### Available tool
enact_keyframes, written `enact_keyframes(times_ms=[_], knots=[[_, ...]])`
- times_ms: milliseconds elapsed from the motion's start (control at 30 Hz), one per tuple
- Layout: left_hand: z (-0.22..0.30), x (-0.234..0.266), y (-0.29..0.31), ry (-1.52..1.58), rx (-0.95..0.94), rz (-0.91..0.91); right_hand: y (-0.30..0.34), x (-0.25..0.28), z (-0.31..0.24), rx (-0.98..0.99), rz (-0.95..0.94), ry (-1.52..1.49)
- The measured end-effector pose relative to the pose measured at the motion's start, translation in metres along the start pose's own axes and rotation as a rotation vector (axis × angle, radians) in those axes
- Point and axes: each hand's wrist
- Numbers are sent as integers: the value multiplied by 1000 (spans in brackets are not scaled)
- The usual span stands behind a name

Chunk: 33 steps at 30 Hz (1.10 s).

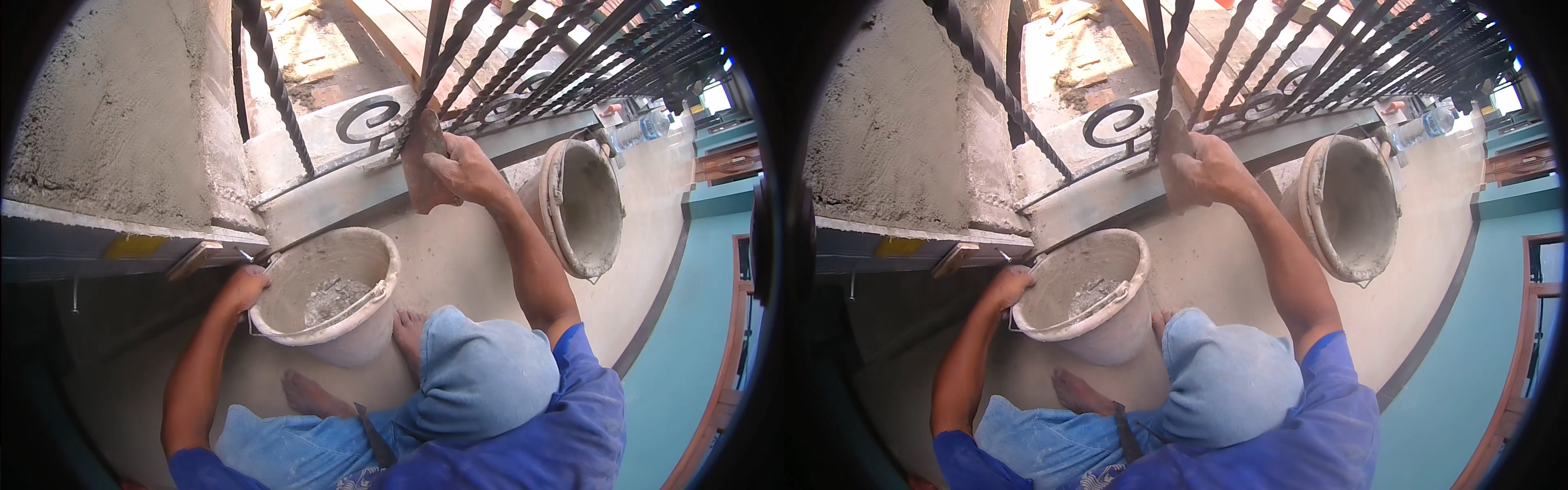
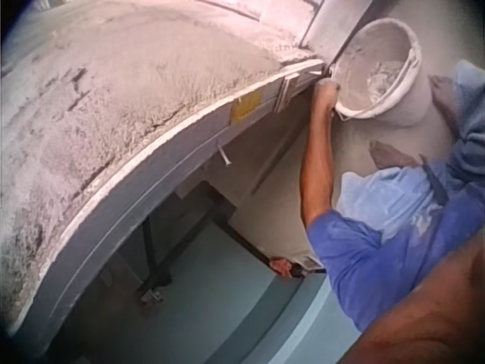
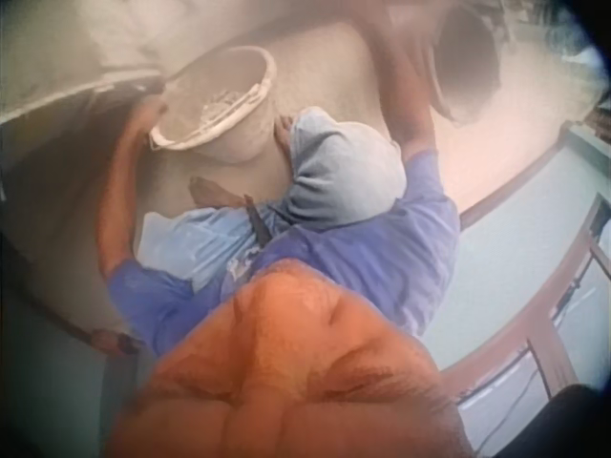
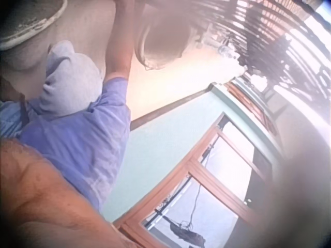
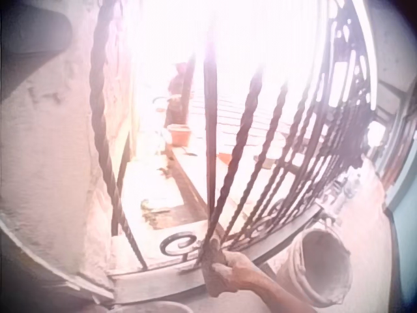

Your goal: The person scrapes debris from a tiled floor into a bucket using a trowel and then wipes the area with a cloth. The person moves the bucket to a new location and repeats the scraping and wiping process near a metal gate.

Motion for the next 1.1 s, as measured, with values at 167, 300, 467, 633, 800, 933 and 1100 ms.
enact_keyframes(times_ms=[167,300,467,633,800,933,1100], knots=[[-9,1,-4,29,-23,19,51,14,-1,-52,97,-33],[-16,3,-12,-41,-47,-3,101,9,-29,122,274,-26],[-10,2,-8,-54,-52,9,88,15,-67,87,341,31],[-11,1,-5,-38,-53,14,91,17,-74,65,199,208],[-21,0,-24,-140,-128,13,83,-19,-93,152,251,374],[-21,1,-26,-154,-149,12,54,-51,-100,226,306,554],[-14,2,-16,-143,-144,36,48,-59,-93,101,454,327]])
Point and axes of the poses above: each hand's wrist, its own y-axis away from the middle knuckle, its own x-axis out of the back of the hand, z = x × y, and after that the axes turned 4 degrees about -y, right-handed
